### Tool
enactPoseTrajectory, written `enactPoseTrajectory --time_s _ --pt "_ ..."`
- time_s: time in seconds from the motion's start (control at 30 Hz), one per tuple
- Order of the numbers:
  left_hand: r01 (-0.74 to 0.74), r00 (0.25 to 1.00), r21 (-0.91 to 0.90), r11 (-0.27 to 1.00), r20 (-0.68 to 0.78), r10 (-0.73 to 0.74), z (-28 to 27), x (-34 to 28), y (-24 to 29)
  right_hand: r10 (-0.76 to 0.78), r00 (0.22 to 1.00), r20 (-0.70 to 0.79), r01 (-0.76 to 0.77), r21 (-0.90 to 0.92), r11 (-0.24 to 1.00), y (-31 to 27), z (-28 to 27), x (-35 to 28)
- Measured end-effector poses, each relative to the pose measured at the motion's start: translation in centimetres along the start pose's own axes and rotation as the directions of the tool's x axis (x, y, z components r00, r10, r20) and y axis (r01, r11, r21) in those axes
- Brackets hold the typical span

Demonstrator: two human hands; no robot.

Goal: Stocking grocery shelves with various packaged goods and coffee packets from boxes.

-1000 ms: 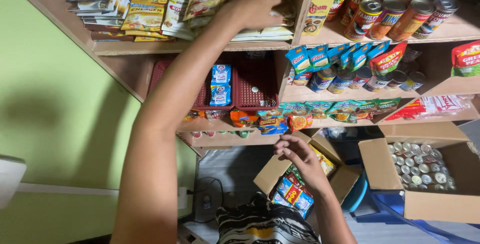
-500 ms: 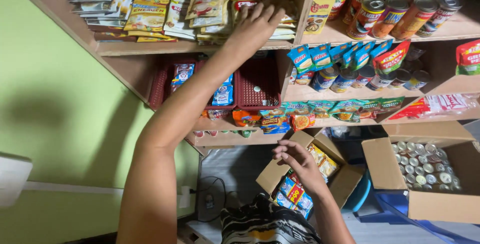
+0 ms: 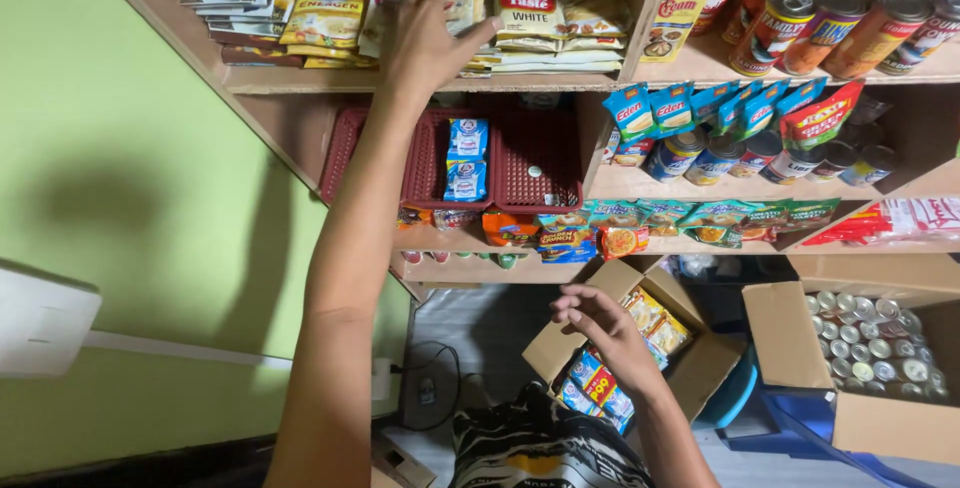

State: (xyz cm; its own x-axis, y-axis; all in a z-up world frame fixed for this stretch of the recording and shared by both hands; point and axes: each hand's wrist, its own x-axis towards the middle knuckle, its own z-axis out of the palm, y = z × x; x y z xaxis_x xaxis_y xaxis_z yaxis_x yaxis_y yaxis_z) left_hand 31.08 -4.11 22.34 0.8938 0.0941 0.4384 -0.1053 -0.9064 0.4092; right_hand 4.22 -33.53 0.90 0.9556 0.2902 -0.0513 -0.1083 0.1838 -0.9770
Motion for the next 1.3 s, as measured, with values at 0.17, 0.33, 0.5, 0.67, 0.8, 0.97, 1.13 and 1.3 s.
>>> enactPoseTrajectory --time_s 0.17,0.33,0.5,0.67,0.8,0.97,1.13,1.3 --pt "-0.184 0.983 0.022 0.983 0.025 0.184 5.0 1.1 -2.1 0.02 0.998 0.061 -0.021 0.019 1.0 0.0 0.8 0.3" --pt "-0.199 0.98 -0.024 0.98 -0.016 0.198 2.2 -0.2 -0.6 0.024 0.998 0.061 -0.023 -0.012 1.0 0.2 1.2 0.1" --pt "-0.1 0.993 -0.151 0.984 -0.084 0.088 4.7 3.1 -4.3 0.026 0.998 0.052 -0.025 -0.025 0.999 0.8 1.3 0.2" --pt "0.051 0.994 -0.391 0.919 0.112 -0.008 3.8 1.3 -1.4 0.035 0.998 0.045 -0.034 -0.027 0.999 0.3 1.6 0.1" --pt "0.102 0.986 -0.416 0.903 0.16 -0.038 2.3 0.7 -1.2 0.039 0.999 0.018 -0.038 -0.015 0.999 0.7 1.4 -0.1" --pt "-0.302 0.951 -0.435 0.848 -0.2 0.235 3.7 -1.4 -3.9 0.04 0.999 -0.001 -0.04 0.013 0.999 1.7 0.7 0.3" --pt "-0.376 0.919 -0.407 0.832 -0.28 0.278 1.2 -11.0 -1.0 0.055 0.997 -0.048 -0.055 0.016 0.998 1.6 -0.3 0.0" --pt "-0.293 0.955 -0.416 0.861 -0.173 0.241 3.4 -19.6 -0.6 0.082 0.991 -0.109 -0.081 0.017 0.997 1.5 -1.3 -1.0"
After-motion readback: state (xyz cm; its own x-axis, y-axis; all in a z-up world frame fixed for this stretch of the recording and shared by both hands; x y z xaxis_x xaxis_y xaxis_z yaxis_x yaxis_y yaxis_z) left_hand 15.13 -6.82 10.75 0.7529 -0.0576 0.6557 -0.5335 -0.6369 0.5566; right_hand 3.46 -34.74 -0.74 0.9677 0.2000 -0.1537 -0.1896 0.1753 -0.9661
